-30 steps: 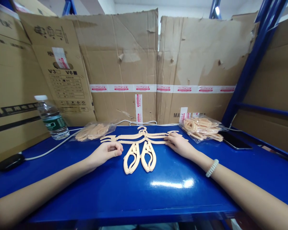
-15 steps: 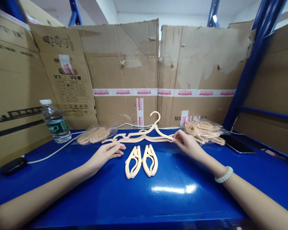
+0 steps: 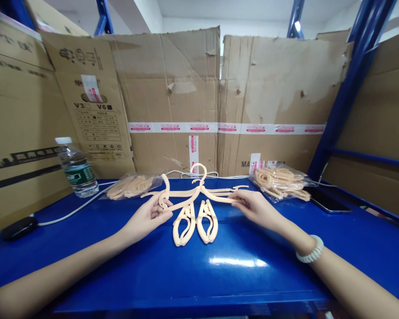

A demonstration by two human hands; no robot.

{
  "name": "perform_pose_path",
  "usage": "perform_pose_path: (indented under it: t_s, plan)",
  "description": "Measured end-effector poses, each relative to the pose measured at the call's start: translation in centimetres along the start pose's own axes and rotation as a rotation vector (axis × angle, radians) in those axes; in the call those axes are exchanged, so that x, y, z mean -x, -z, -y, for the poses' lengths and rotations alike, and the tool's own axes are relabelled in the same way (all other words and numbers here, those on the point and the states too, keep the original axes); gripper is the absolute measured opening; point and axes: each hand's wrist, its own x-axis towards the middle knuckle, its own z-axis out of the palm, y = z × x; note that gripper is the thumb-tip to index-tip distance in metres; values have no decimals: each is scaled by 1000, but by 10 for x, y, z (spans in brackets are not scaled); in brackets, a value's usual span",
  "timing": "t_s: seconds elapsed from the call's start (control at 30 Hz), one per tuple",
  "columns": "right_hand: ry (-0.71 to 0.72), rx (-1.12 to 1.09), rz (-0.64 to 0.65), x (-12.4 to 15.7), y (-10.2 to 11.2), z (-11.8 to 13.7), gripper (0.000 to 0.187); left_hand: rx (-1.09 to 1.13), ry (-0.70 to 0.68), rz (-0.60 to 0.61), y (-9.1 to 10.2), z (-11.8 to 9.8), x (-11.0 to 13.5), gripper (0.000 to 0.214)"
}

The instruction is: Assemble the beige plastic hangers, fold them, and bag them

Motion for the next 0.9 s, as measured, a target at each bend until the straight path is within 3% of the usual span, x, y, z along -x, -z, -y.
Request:
perform_pose_path:
  t_s: [0.2, 0.37, 0.7, 0.9]
  plan:
    - [90, 32, -43, 0, -5, -1, 26, -90, -121, 39, 4, -12, 6, 45]
    - [260, 315, -117, -1, -4, -4, 24, -87, -141, -13, 5, -16, 6, 32]
    - [202, 790, -210, 6, -6, 10, 25, 67, -36, -46, 4, -12, -1, 28]
    - [265, 850, -265, 6, -7, 13, 29, 92, -34, -29, 3, -17, 0, 25]
